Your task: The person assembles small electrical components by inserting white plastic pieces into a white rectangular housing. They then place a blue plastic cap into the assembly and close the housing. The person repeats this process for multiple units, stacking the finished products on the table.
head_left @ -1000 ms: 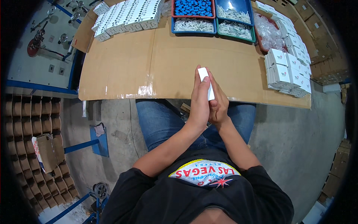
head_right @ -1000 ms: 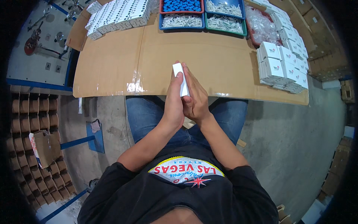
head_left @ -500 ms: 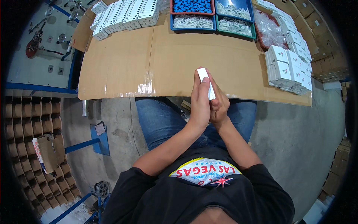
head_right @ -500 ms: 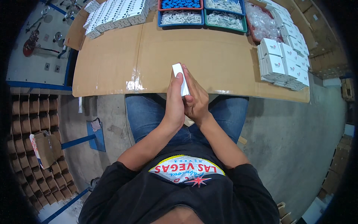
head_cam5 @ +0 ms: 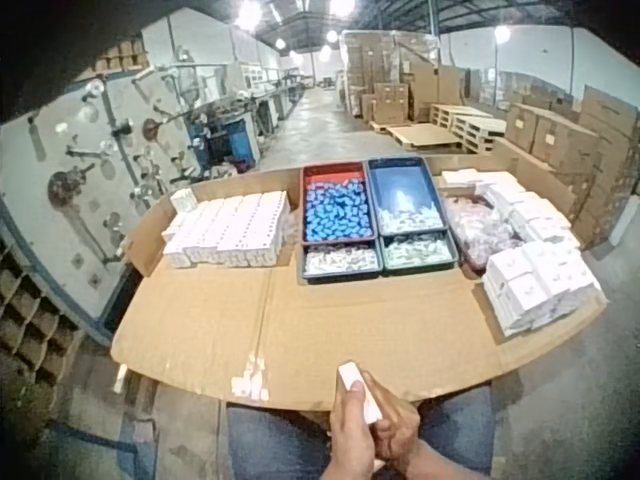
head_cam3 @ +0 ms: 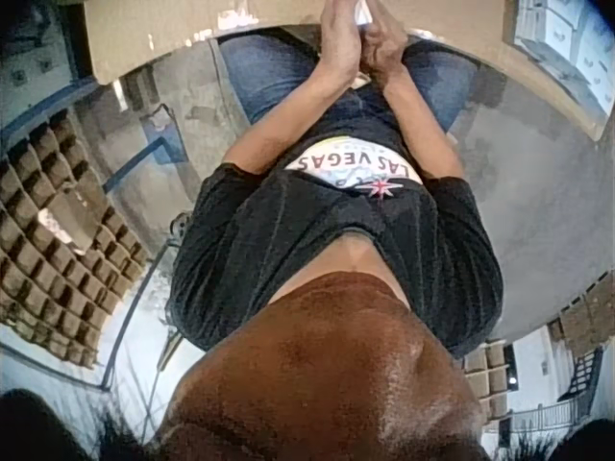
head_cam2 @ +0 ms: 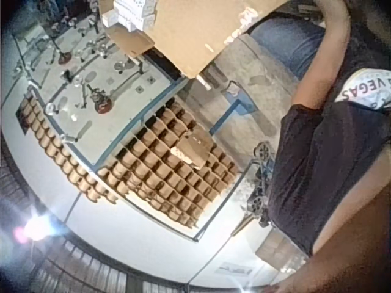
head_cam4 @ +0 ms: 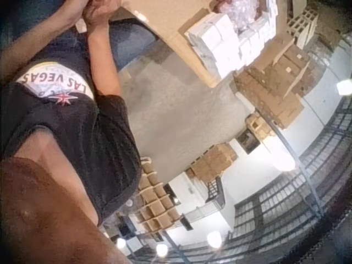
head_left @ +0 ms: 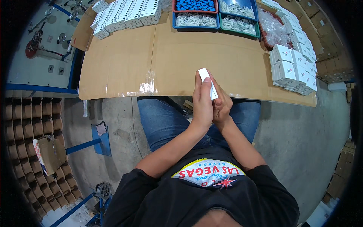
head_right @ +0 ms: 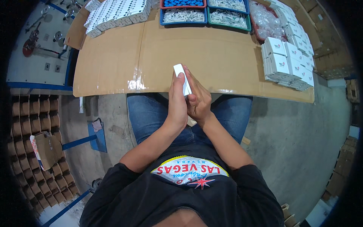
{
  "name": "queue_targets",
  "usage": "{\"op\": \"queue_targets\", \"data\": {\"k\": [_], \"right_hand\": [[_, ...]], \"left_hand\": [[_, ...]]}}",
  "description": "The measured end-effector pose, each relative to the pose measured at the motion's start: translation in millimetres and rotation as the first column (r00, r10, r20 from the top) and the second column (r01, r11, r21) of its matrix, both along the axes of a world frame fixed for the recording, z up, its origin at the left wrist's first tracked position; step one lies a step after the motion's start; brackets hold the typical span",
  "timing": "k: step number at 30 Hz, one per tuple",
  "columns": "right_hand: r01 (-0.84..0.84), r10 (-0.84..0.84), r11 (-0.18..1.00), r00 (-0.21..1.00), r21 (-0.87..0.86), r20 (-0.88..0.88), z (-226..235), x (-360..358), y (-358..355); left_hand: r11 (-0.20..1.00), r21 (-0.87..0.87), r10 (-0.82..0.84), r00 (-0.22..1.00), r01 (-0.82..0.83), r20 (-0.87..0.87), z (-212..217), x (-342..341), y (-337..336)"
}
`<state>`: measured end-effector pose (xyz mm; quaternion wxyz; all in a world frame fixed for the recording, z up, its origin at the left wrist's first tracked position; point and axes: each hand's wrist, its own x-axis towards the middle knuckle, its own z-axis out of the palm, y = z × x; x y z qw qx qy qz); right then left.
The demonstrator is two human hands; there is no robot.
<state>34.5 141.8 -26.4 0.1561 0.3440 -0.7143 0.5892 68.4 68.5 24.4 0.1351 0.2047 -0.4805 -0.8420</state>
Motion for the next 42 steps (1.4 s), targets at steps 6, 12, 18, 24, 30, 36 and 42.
{"op": "queue_targets", "data": {"k": [6,12,18,24,30,36,42], "right_hand": [[-0.013,0.013,1.000,1.000,-0.027,-0.017,-2.0,-1.5,-1.5],[-0.038,0.031,0.995,0.996,0.089,0.080,-2.2,-2.4,-2.1],[-0.136,0.113,0.991,0.730,-0.019,0.674,-0.5,-12.5,4.3],[-0.262,0.261,0.956,0.555,-0.132,0.790,14.7,-12.3,7.1],[-0.295,0.310,0.944,0.625,-0.151,0.717,5.3,-14.9,11.1],[-0.220,0.129,0.955,0.912,0.197,0.389,11.0,-11.8,14.2],[-0.172,0.120,0.953,0.971,0.250,0.208,-0.8,-13.6,13.5]], "left_hand": [[0.999,0.046,-0.011,1.000,0.010,0.019,-8.2,2.9,-2.2],[0.966,0.252,0.037,0.993,-0.065,0.111,-21.4,-1.3,-7.8],[0.938,0.347,-0.091,0.959,-0.007,0.267,-20.6,2.6,-30.0],[0.994,0.022,-0.105,0.994,0.104,0.025,-29.1,9.9,-24.0],[0.994,0.076,-0.080,0.997,0.079,0.015,-34.5,8.7,-25.3],[0.843,0.432,-0.442,0.870,0.320,0.218,-30.3,13.3,-44.6],[0.849,0.464,-0.362,0.919,0.254,0.159,-28.5,13.7,-34.6]]}}
